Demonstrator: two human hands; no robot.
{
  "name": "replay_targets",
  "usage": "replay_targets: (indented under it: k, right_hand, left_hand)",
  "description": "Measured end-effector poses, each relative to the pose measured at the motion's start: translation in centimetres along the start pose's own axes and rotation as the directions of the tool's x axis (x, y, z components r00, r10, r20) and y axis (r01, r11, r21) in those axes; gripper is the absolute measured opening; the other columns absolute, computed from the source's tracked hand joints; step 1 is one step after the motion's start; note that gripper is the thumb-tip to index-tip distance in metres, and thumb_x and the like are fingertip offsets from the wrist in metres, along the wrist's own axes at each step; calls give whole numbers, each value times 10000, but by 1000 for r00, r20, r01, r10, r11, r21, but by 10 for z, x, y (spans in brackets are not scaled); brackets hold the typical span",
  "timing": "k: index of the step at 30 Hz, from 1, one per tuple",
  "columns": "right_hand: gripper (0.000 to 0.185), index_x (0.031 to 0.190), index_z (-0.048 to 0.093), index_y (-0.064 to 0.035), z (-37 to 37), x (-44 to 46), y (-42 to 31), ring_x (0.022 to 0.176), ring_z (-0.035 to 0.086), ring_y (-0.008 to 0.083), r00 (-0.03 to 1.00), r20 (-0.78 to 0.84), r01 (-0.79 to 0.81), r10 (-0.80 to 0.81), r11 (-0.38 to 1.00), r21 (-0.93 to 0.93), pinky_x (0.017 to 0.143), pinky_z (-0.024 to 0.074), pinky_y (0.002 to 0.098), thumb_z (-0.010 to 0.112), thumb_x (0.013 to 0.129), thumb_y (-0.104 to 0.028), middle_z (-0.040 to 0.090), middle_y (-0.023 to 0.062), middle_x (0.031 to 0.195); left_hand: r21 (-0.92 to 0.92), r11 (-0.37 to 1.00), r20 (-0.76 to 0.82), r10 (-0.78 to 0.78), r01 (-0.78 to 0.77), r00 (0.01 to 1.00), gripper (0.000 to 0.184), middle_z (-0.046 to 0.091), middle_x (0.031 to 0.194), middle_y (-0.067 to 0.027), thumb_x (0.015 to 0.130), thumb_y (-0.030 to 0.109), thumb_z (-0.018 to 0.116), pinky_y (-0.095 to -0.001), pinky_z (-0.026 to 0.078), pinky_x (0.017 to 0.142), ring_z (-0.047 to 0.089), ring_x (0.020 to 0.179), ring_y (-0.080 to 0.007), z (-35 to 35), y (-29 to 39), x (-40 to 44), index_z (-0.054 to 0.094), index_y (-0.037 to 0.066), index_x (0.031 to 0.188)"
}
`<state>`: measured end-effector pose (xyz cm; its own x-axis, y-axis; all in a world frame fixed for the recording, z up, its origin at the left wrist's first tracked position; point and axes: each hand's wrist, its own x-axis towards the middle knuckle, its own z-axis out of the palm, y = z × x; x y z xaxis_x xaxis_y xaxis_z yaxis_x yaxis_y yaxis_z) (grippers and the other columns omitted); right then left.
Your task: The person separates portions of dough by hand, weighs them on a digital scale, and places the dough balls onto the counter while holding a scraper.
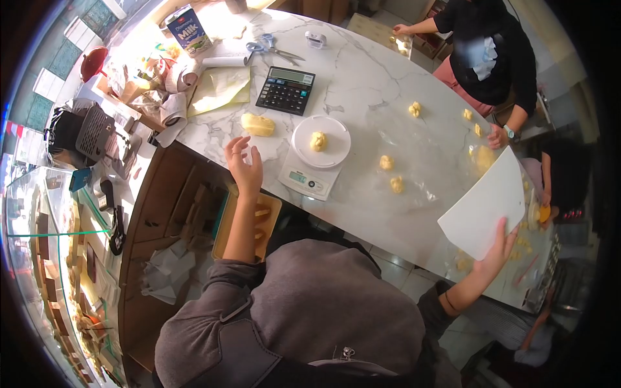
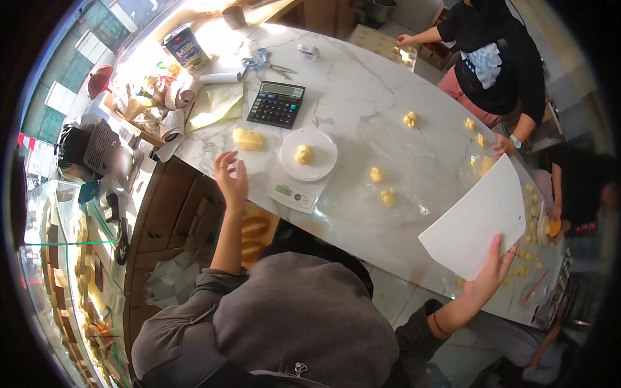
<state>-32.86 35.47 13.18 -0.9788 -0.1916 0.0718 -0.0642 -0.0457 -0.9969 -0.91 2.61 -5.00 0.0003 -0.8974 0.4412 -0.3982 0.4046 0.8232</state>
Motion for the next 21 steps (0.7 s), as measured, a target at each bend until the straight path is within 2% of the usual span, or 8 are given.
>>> replay_targets:
  k: [8,11,14,17,20,21]
  right_hand:
    - [589,1366,306,-16,-10,-1,-2,1103,473,190,999,-37,-35,37,999,41,910,389,308,582,884,-212,471,106,1242]
    - [592,1369,301,-17,-14,-1,-1,1110,467,190,998,-46,-43,45,998,43,915,384,305,579,886,-215,465,108,1250]
    - [595,1372,297,-17,-18,0,0,1112,466,190,998,-35,-40,42,998,45,916,383,304,577,886,-216,462,109,1253]
    - [594,1368,300,-15,-23,3,3,1106,468,188,999,-29,-39,41,998,45,912,385,303,579,885,-219,463,108,1249]
    - [587,1359,312,-14,-28,6,6,1097,472,185,999,-10,-49,50,998,50,906,389,302,583,884,-225,467,106,1238]
    - [584,1356,316,-14,-29,7,7,1093,473,184,998,1,-55,55,997,52,904,390,302,584,883,-228,469,105,1233]
  left_hand:
    - [22,997,38,75,-76,996,215,542,1093,-86,770,7,581,-329,461,723,549,945,-227,8,28,11,601,55,979]
    - [48,989,38,135,-136,990,172,567,1084,-62,800,22,573,-281,460,710,554,945,-186,13,39,16,615,64,962]
    - [-2,992,56,123,-123,991,173,583,1047,-85,772,5,577,-322,465,711,558,944,-235,18,47,20,626,52,931]
    - [-50,988,208,153,-146,966,207,607,1049,-77,769,-2,581,-302,464,718,571,940,-233,20,51,25,643,54,958]
    - [-93,991,578,136,-101,805,272,617,1085,-59,771,-9,583,-295,466,743,579,946,-232,20,61,29,647,68,1024]
    - [-110,990,645,143,-94,751,323,598,1154,-52,771,6,597,-318,467,795,566,982,-250,23,64,28,638,89,1080]
